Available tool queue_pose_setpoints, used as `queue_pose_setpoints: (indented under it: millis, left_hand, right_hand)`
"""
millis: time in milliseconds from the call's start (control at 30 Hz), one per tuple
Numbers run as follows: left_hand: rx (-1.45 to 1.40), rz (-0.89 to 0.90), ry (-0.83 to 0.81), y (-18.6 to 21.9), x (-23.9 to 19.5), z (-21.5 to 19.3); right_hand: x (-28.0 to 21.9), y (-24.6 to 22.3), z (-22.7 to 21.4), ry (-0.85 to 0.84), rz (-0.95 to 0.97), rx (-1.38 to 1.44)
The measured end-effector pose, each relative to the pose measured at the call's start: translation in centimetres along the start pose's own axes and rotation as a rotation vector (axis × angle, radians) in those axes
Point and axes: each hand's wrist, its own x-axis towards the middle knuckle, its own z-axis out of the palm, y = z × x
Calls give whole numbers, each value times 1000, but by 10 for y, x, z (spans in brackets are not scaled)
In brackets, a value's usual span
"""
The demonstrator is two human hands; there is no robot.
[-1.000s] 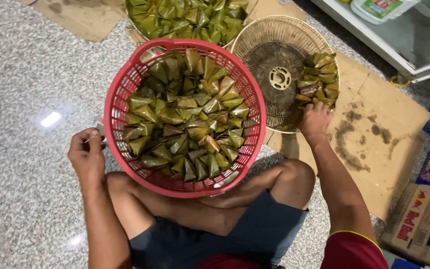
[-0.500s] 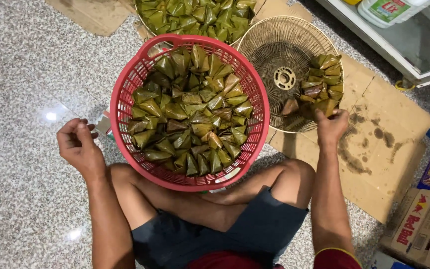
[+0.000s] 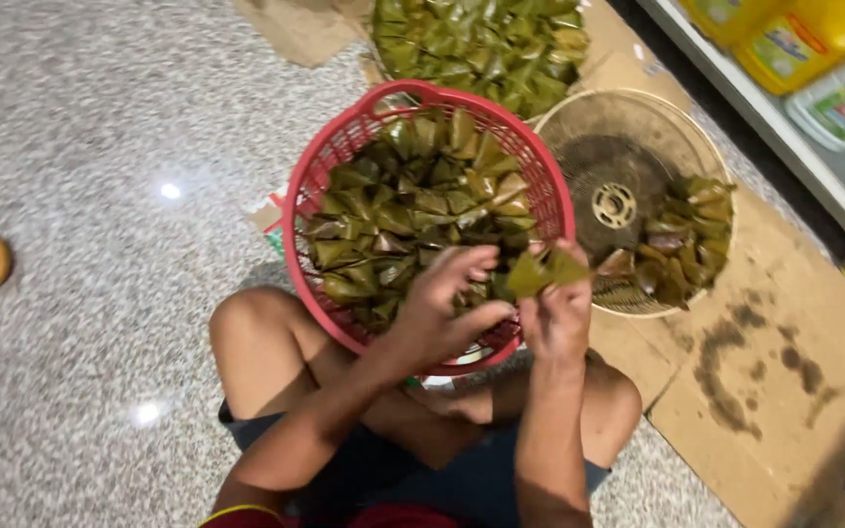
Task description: Organizing and sorting small snacks wrapped in banana leaves into different containers while sitting on the floor.
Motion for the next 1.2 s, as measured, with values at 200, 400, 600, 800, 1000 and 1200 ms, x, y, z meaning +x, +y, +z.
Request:
queue_pose_setpoints:
  millis: [200, 400, 600, 800, 1000, 1200]
  left_hand:
    - [-293, -308, 77, -9, -13, 14]
    - [-435, -329, 75, -15, -23, 20]
    - [-474, -326, 137, -6, -8, 5]
    - [-399, -275, 142, -20, -12, -2]
    - [-303, -310, 87, -3, -6, -10]
    - [-298, -374, 105, -28, -17, -24]
  right_hand:
    - [-14, -11, 2, -226, -455, -667]
    - [-12, 7, -18, -329, -770, -1017]
    - [-12, -2, 45, -345, -858, -1075]
    - [-26, 4, 35, -232, -448, -760]
    - [-34, 14, 43, -190, -232, -611]
    - [-44, 10, 57, -131, -238, -929]
